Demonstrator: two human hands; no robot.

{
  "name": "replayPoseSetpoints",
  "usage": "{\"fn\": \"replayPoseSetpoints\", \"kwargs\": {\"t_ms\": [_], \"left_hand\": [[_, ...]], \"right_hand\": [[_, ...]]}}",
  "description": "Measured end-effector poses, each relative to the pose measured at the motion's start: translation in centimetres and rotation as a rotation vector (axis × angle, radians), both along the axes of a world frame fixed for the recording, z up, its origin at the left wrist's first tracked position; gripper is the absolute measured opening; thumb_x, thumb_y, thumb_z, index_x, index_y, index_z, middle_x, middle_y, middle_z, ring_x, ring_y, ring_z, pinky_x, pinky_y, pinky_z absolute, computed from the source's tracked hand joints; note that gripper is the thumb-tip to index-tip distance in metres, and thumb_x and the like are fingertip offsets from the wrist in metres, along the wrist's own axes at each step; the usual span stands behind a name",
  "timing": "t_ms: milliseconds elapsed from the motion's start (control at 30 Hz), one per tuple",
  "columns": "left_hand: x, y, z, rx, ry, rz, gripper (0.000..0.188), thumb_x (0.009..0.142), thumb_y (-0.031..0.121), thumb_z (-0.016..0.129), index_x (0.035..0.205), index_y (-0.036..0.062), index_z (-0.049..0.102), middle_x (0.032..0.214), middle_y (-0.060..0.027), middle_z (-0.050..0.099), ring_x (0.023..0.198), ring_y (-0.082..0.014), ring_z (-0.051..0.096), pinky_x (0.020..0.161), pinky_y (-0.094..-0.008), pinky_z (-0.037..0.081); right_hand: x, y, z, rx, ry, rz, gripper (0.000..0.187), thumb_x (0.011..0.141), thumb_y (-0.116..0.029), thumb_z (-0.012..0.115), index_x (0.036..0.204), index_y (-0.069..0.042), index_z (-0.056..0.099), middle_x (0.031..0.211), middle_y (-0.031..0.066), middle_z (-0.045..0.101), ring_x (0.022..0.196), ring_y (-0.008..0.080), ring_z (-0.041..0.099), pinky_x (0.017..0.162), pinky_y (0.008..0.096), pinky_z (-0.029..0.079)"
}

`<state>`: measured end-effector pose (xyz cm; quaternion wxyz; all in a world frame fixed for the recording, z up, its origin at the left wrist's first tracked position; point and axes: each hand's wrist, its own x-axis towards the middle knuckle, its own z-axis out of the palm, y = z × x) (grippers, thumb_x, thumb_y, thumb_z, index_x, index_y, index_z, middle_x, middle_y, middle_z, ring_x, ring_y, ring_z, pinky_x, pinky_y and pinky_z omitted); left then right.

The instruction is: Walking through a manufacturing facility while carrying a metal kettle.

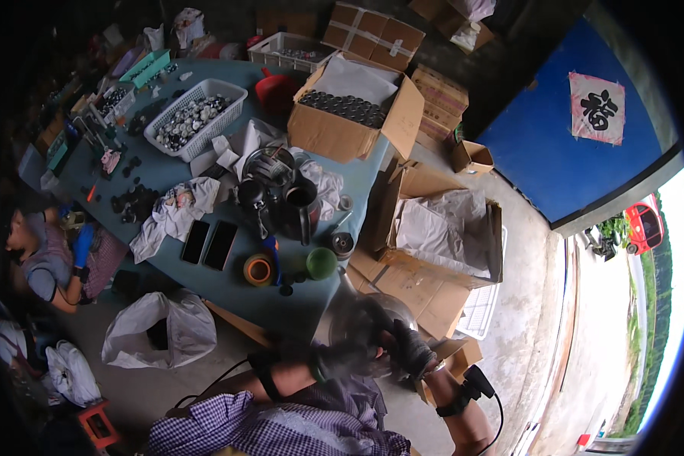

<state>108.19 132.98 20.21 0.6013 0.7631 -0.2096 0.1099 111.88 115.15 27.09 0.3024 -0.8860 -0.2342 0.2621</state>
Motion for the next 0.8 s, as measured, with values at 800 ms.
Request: {"fn": "replayPoseSetpoints", "kwargs": {"t_ms": [800], "left_hand": [[1.5,-0.6,-8.2,-0.492,0.639,-0.406,0.055,0.070,0.013,0.072,0.116,0.0020,0.044,0.105,-0.0102,0.052,0.108,-0.0239,0.047,0.095,-0.0372,0.037]], "right_hand": [[2.8,4.9,2.6,-0.168,0.206,-0.090,0.028,0.085,-0.023,0.058,0.109,-0.008,0.057,0.094,0.0135,0.057,0.072,0.0233,0.063,0.060,0.0322,0.051]]}}
